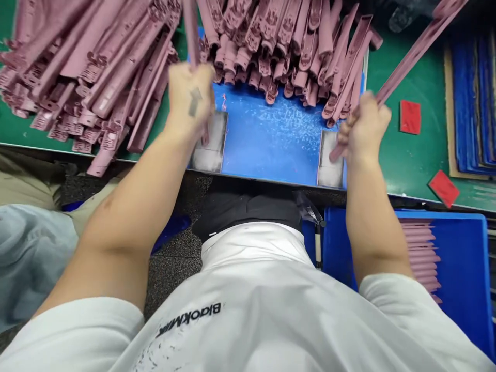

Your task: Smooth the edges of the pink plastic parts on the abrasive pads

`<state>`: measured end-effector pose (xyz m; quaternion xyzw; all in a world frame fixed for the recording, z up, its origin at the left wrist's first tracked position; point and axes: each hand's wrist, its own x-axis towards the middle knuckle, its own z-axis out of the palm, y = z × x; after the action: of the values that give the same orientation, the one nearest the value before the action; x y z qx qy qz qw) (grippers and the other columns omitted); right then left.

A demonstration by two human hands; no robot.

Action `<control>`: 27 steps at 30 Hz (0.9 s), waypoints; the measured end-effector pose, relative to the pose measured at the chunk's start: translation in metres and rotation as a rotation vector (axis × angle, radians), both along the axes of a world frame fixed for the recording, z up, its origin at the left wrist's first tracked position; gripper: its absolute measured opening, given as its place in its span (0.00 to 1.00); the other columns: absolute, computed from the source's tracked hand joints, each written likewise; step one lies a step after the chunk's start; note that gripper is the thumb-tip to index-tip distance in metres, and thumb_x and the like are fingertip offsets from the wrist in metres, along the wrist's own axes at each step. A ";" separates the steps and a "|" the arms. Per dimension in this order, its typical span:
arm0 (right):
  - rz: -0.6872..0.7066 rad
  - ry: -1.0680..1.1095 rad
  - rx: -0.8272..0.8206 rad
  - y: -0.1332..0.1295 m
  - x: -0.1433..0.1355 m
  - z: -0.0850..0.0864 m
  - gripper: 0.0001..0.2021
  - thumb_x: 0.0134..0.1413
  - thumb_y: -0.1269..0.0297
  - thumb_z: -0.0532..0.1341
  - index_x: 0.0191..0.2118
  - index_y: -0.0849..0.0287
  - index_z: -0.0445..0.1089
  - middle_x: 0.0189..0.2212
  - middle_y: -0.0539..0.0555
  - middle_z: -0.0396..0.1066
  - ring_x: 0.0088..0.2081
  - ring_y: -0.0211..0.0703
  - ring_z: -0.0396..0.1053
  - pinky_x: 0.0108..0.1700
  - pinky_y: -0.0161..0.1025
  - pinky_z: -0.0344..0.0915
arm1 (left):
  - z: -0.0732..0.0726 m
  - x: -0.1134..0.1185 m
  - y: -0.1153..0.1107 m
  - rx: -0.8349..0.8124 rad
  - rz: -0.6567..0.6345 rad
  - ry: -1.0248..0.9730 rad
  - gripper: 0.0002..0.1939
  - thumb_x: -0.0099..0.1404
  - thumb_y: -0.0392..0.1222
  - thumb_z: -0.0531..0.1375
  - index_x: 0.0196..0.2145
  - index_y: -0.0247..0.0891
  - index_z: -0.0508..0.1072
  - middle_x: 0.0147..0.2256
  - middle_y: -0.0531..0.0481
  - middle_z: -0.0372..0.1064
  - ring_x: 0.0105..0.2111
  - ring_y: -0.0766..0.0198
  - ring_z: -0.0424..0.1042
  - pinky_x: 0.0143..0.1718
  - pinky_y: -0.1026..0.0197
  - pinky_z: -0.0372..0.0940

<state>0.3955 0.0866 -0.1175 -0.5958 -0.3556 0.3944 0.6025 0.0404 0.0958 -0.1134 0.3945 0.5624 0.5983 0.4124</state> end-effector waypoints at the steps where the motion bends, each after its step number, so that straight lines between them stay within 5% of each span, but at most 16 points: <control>1: -0.023 -0.010 0.017 0.004 0.003 -0.004 0.27 0.92 0.43 0.55 0.35 0.46 0.51 0.22 0.38 0.43 0.20 0.34 0.44 0.25 0.36 0.45 | -0.001 0.000 0.003 0.028 0.062 0.000 0.27 0.88 0.28 0.55 0.30 0.47 0.53 0.18 0.64 0.40 0.16 0.70 0.39 0.23 0.61 0.37; 3: -0.010 -0.039 0.014 0.014 0.007 -0.010 0.27 0.92 0.43 0.56 0.35 0.45 0.49 0.22 0.37 0.42 0.20 0.33 0.42 0.24 0.36 0.44 | -0.002 0.003 0.008 0.025 0.143 -0.006 0.29 0.88 0.24 0.50 0.29 0.47 0.52 0.16 0.65 0.38 0.14 0.70 0.37 0.22 0.61 0.35; 5: 0.045 -0.062 0.013 0.023 0.008 -0.014 0.28 0.91 0.45 0.59 0.35 0.46 0.50 0.21 0.36 0.42 0.20 0.33 0.41 0.24 0.36 0.45 | -0.003 0.006 0.014 0.021 0.091 -0.021 0.31 0.87 0.22 0.52 0.27 0.47 0.52 0.15 0.65 0.39 0.13 0.70 0.38 0.20 0.59 0.33; 9: -0.133 -0.039 0.266 0.015 -0.002 -0.012 0.29 0.95 0.51 0.50 0.32 0.45 0.46 0.21 0.38 0.38 0.19 0.33 0.38 0.21 0.38 0.39 | -0.005 0.004 0.006 0.339 0.128 -0.105 0.33 0.89 0.20 0.48 0.26 0.47 0.52 0.17 0.63 0.39 0.15 0.68 0.38 0.19 0.56 0.36; 12: -0.126 -0.090 0.456 -0.030 -0.007 -0.007 0.35 0.88 0.34 0.57 0.30 0.45 0.43 0.22 0.39 0.37 0.19 0.34 0.40 0.21 0.39 0.41 | -0.005 -0.003 -0.028 0.451 0.097 -0.162 0.31 0.91 0.26 0.51 0.27 0.46 0.52 0.19 0.61 0.38 0.17 0.67 0.37 0.19 0.58 0.39; 14: -0.026 -0.147 0.404 -0.052 -0.006 -0.009 0.39 0.81 0.25 0.62 0.29 0.46 0.46 0.22 0.39 0.38 0.19 0.35 0.39 0.21 0.40 0.43 | -0.006 -0.005 -0.044 0.364 0.020 -0.157 0.31 0.88 0.34 0.60 0.27 0.46 0.50 0.20 0.62 0.36 0.18 0.69 0.35 0.18 0.59 0.37; 17: 0.071 -0.176 0.271 -0.038 0.001 -0.015 0.37 0.79 0.20 0.58 0.31 0.45 0.50 0.23 0.39 0.39 0.21 0.36 0.43 0.24 0.40 0.50 | -0.009 0.001 -0.032 0.194 -0.009 -0.111 0.32 0.84 0.32 0.63 0.27 0.46 0.49 0.21 0.64 0.33 0.17 0.73 0.32 0.20 0.60 0.34; 19: 0.021 -0.171 0.340 -0.013 0.003 -0.015 0.38 0.77 0.16 0.54 0.31 0.44 0.49 0.23 0.40 0.39 0.23 0.37 0.43 0.24 0.41 0.52 | -0.009 0.008 -0.017 0.247 0.065 -0.095 0.30 0.86 0.30 0.58 0.27 0.47 0.50 0.20 0.64 0.35 0.16 0.72 0.34 0.20 0.59 0.35; 21: -0.045 -0.164 0.490 -0.008 0.002 -0.009 0.40 0.72 0.13 0.58 0.30 0.44 0.49 0.22 0.40 0.41 0.22 0.37 0.44 0.23 0.42 0.52 | -0.008 0.010 -0.021 0.405 0.072 -0.063 0.31 0.88 0.42 0.62 0.27 0.47 0.52 0.19 0.61 0.41 0.17 0.70 0.41 0.21 0.58 0.41; 23: 0.007 -0.149 0.546 -0.029 -0.001 -0.002 0.41 0.69 0.17 0.67 0.28 0.45 0.51 0.21 0.40 0.43 0.21 0.36 0.47 0.22 0.41 0.51 | -0.006 0.007 -0.047 0.498 0.001 -0.043 0.36 0.83 0.61 0.69 0.26 0.45 0.53 0.20 0.59 0.45 0.18 0.68 0.48 0.22 0.57 0.46; 25: 0.150 -0.135 0.427 -0.056 -0.001 0.002 0.41 0.71 0.22 0.72 0.27 0.47 0.52 0.20 0.39 0.44 0.19 0.35 0.46 0.21 0.40 0.50 | -0.005 0.002 -0.073 0.404 -0.061 -0.061 0.40 0.77 0.68 0.72 0.24 0.44 0.53 0.19 0.58 0.44 0.17 0.67 0.48 0.22 0.57 0.45; 27: 0.215 -0.157 0.254 -0.061 0.001 0.000 0.41 0.70 0.20 0.69 0.27 0.46 0.51 0.18 0.38 0.42 0.17 0.34 0.42 0.19 0.40 0.46 | -0.007 0.001 -0.074 0.240 -0.080 -0.066 0.40 0.73 0.66 0.75 0.23 0.46 0.52 0.18 0.59 0.42 0.16 0.68 0.43 0.20 0.58 0.40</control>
<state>0.3970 0.0253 -0.1180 -0.5024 -0.5102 0.3605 0.5978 0.0411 0.0215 -0.1200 0.4433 0.4567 0.6569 0.4042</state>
